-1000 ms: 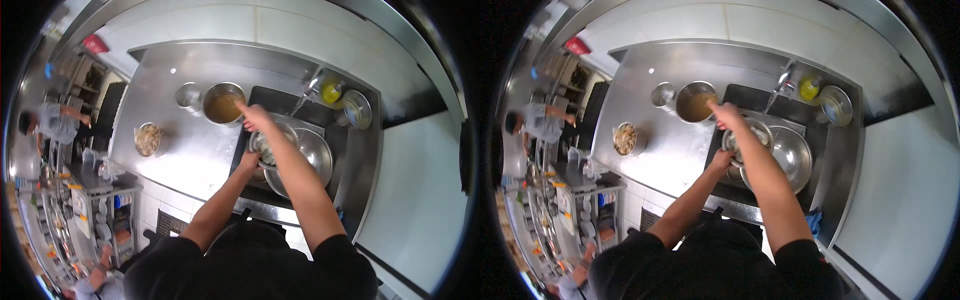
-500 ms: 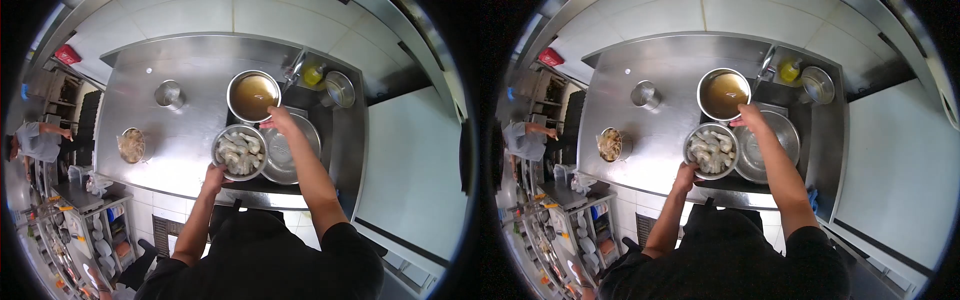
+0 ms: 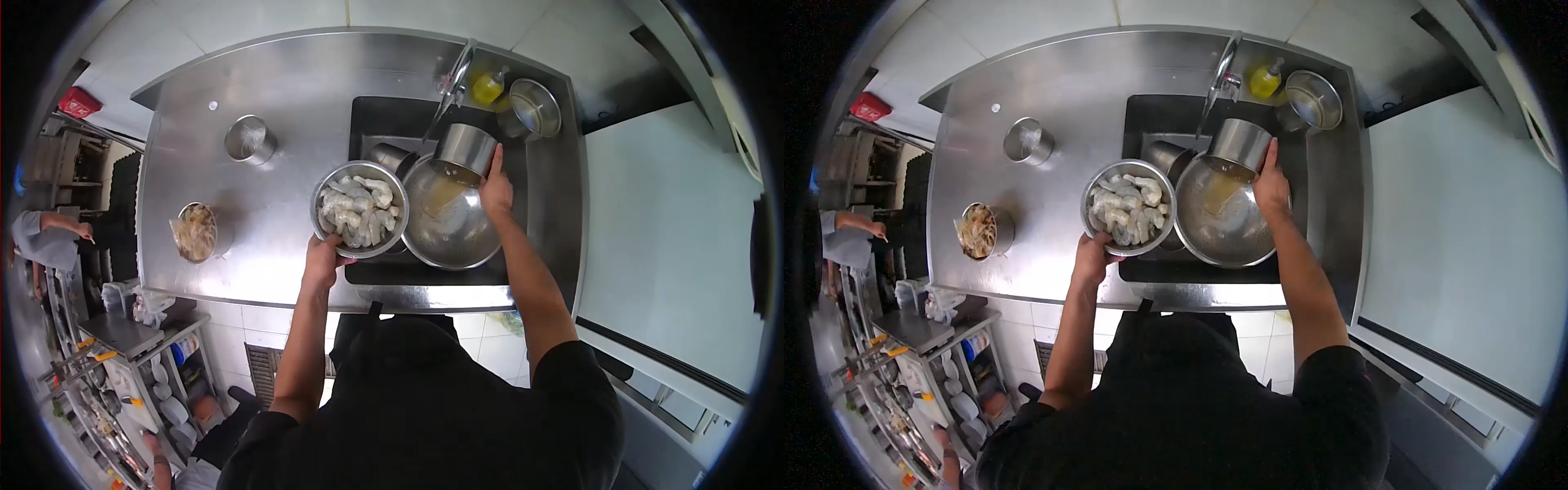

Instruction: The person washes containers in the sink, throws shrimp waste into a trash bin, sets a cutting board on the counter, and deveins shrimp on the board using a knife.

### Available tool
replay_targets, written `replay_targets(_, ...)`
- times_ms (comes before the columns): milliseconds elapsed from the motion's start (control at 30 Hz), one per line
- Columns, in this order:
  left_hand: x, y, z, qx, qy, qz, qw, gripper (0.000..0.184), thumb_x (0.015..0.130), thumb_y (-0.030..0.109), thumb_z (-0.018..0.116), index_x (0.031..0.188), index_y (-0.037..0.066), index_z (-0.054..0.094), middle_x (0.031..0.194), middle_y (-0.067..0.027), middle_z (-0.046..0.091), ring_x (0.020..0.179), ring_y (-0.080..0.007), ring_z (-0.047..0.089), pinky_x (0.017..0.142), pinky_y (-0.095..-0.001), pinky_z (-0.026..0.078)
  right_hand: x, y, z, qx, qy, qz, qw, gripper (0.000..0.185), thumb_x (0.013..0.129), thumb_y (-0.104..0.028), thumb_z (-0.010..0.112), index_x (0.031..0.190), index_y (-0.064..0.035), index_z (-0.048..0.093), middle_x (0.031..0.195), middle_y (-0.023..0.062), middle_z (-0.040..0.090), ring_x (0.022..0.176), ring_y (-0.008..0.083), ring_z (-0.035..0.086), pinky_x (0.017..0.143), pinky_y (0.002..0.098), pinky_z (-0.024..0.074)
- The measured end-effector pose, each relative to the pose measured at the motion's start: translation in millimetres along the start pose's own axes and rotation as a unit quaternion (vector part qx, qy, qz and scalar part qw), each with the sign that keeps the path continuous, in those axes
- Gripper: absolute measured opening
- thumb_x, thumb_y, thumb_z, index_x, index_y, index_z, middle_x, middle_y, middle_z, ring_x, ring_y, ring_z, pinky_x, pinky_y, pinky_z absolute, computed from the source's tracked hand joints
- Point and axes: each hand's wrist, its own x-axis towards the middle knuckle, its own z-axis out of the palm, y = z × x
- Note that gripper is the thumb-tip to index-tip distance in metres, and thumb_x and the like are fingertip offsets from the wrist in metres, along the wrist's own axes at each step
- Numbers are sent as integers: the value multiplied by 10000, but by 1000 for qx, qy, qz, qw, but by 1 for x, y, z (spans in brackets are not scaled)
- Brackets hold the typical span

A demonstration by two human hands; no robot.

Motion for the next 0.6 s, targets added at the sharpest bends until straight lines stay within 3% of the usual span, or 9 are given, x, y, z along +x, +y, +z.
replay_targets(233, -4, 2, 0, 4, 3, -1, 1000, 480, 901, 53, 501, 1363, -78, 500, 1140, -210, 674, 837, -267, 739, 593, -324, 668, -14, 14, -2, -80, 28, -66, 994, 957, 952, -46, 573, 1672, -269, -18, 1352, 271, 537, 1084, 455, 668, 923, 532, 577)
replay_targets(333, -4, 1, -1, 1, 3, 1, 1000, 471, 909, 54, 504, 1360, -81, 498, 1120, -208, 683, 838, -269, 742, 604, -334, 669, -13, 23, 3, -105, 156, -147, 971, 1000, 890, -33, 652, 1672, -281, 80, 1403, 216, 522, 1063, 449, 677, 901, 520, 584)
replay_targets(433, -4, 2, -1, 2, 0, -3, 1000, 454, 927, 56, 513, 1358, -85, 490, 1111, -209, 692, 854, -276, 749, 622, -351, 673, -11, 28, 0, -70, 210, -157, 962, 873, 963, -83, 574, 1671, -298, 109, 1485, 215, 448, 1104, 453, 660, 928, 526, 572)
replay_targets(533, -7, 1, -1, -2, 6, 0, 1000, 439, 937, 64, 529, 1351, -81, 503, 1123, -202, 691, 849, -272, 748, 628, -350, 672, -21, 22, -8, 3, 119, 2, 993, 854, 963, -119, 596, 1669, -273, 142, 1436, 198, 526, 1124, 446, 658, 917, 550, 563)
replay_targets(600, -6, -2, -4, -7, 10, 13, 1000, 442, 938, 79, 540, 1348, -81, 503, 1132, -200, 689, 843, -272, 749, 629, -361, 674, -20, 47, 18, 42, 50, 61, 996, 766, 967, -159, 595, 1645, -200, 240, 1319, 228, 639, 1117, 433, 673, 912, 553, 554)
